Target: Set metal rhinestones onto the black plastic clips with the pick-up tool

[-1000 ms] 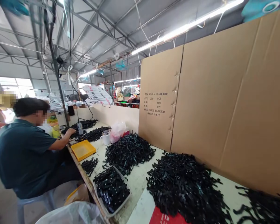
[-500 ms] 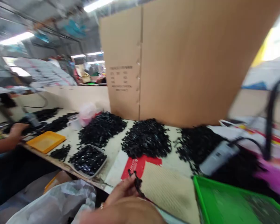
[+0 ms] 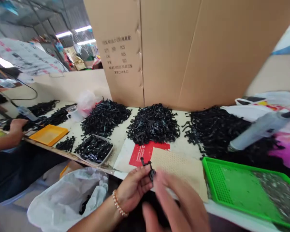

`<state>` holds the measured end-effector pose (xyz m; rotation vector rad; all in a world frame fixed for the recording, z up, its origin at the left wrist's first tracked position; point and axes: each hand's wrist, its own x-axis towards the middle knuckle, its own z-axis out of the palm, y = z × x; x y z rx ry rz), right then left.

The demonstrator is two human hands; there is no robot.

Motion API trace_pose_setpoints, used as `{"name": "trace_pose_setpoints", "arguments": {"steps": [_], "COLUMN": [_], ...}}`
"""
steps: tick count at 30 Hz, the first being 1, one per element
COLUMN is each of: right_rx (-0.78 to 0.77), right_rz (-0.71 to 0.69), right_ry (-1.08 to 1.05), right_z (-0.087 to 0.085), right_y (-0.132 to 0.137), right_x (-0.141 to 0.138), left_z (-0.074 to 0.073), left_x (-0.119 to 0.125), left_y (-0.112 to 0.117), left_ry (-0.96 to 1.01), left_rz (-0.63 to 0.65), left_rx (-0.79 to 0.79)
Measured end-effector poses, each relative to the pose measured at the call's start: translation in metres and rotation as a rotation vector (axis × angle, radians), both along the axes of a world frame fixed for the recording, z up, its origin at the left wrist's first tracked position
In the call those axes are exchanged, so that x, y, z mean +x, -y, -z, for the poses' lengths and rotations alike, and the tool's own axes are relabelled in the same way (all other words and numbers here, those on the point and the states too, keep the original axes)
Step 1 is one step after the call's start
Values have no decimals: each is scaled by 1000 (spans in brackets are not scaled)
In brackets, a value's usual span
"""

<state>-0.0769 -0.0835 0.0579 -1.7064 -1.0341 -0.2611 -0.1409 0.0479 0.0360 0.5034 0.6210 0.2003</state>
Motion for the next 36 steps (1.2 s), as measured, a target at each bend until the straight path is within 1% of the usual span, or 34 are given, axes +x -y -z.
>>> {"name": "trace_pose_setpoints", "arguments": {"steps": [1,3,5,8,11,13,14,15,16,18,19,20,21,23,25,26,27,29,31,33,36], "right_rx": [-42,-120,-132,-123,-138,-154,-135,-75,30,287,379,406,386,279,194,179,184,228,265,292,344], "right_rz": [-5,-27,-9,4,-2,5,46,128,242,504,591,624,601,450,287,240,222,248,311,376,441], "right_ry": [43,208,267,237,155,104,89,81,85,97,90,57,-4,-181,-335,-381,-405,-411,-402,-409,-460], "right_z": [6,20,31,39,39,38,38,37,36,33,31,29,26,20,13,9,6,3,6,16,36], "right_y": [-2,-5,-5,-5,-2,5,11,17,25,39,44,48,51,53,53,53,54,59,66,74,82], "right_x": [3,10,14,12,7,9,13,21,31,57,73,88,102,124,137,141,143,146,148,152,157], "left_z": [-2,-3,-1,4,7,6,4,2,1,-1,-2,-2,-1,2,8,11,15,24,31,35,36], "left_x": [0,-1,-2,-3,1,6,10,15,20,34,42,52,62,85,107,116,124,135,139,139,140], "left_y": [0,1,2,5,7,7,7,7,6,5,5,6,8,15,23,28,33,43,51,57,62], "left_ry": [17,20,-16,-53,-99,-132,-145,-155,-162,-165,-164,-163,-159,-145,-127,-121,-122,-138,-145,-139,-141], "left_rz": [10,27,48,70,73,100,123,147,172,221,247,276,305,369,420,438,451,460,463,467,500], "left_rx": [3,0,-13,-20,13,53,80,110,141,201,222,236,244,240,220,204,188,180,191,203,194]}}
